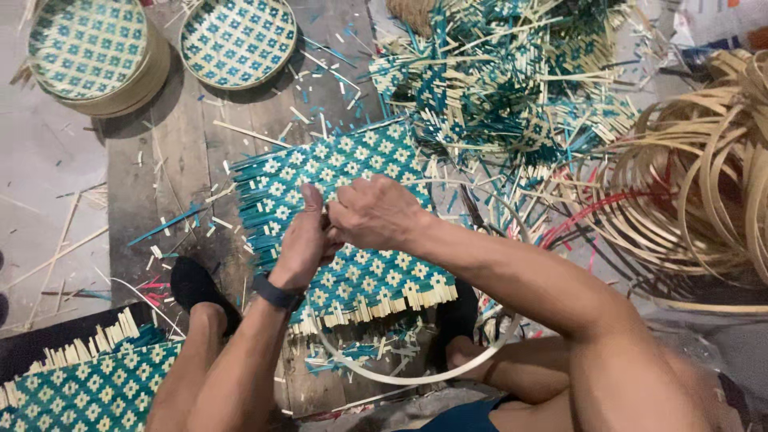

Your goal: The person trims excess woven material from the edges of a circular basket using shears. They repeatedly flip the basket, cut protruding strands, and then place a finished woven mat onto a circular frame.

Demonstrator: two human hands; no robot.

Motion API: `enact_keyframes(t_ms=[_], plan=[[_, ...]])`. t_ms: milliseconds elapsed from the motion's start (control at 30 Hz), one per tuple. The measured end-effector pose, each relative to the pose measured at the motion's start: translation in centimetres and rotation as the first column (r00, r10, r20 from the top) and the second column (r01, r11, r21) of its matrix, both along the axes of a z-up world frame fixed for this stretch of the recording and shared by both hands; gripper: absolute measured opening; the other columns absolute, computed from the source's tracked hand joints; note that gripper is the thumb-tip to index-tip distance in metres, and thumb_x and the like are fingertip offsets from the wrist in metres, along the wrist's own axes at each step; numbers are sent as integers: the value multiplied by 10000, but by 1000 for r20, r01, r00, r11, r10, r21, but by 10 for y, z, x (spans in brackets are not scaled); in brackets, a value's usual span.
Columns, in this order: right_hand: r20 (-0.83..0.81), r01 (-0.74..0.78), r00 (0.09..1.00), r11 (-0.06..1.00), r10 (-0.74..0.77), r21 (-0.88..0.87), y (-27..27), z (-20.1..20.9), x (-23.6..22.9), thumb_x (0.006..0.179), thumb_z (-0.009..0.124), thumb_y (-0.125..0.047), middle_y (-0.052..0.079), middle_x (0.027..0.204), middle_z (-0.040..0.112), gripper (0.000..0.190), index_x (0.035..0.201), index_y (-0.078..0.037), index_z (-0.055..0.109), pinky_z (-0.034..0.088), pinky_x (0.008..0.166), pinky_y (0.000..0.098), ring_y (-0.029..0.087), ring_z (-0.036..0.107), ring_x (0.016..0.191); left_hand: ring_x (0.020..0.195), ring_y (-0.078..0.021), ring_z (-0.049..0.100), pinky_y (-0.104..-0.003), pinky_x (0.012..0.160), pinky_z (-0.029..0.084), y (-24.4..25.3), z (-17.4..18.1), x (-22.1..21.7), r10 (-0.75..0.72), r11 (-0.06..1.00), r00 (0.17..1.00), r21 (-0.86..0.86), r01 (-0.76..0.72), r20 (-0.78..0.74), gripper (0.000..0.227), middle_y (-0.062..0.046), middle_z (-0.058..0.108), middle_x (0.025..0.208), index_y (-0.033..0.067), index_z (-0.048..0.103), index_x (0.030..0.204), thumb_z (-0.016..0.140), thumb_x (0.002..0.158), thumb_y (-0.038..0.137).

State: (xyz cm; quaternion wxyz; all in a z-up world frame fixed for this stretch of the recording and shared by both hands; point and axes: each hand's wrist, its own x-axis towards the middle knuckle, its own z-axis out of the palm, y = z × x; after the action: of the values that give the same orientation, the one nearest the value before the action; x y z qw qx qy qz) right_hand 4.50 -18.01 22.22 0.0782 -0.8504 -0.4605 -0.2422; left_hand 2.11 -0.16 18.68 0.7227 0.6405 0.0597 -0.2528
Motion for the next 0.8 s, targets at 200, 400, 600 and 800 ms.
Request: enact_keyframes(t_ms=[200,400,600,800], plan=[[-4,47,999,997,-47,63,-8,-1,-2,794,761,-472,52,687,577,405,716,-116,583,474,520,405,249,629,640,412,-80,317,-263,375,200,-9,-8,5,51,991,994,-117,-62,-99,763,22,477,525,140,451,599,296,894,827],[-337,521,828,838,-449,163,-41,22,27,791,712,-747,76,577,558,701,593,-100,532,414,489,435,259,563,524,396,-80,388,-261,367,273,0,-8,1,268,953,953,-183,-241,141,557,20,466,516,114,547,648,568,989,554],[-441,610,751,771,-491,182,-33,7,23,849,607,-802,67,590,578,721,633,-114,595,412,505,424,245,561,524,405,-78,388,-257,382,277,-4,-17,8,347,922,891,-281,-266,293,527,20,458,517,101,534,645,582,1052,432],[-518,698,696,639,-498,323,-77,-6,59,937,520,-790,103,663,635,731,737,-105,682,455,558,450,296,630,626,420,-60,376,-253,380,271,1,-21,3,535,839,774,-327,-436,339,482,43,442,529,127,532,655,572,1061,384]])
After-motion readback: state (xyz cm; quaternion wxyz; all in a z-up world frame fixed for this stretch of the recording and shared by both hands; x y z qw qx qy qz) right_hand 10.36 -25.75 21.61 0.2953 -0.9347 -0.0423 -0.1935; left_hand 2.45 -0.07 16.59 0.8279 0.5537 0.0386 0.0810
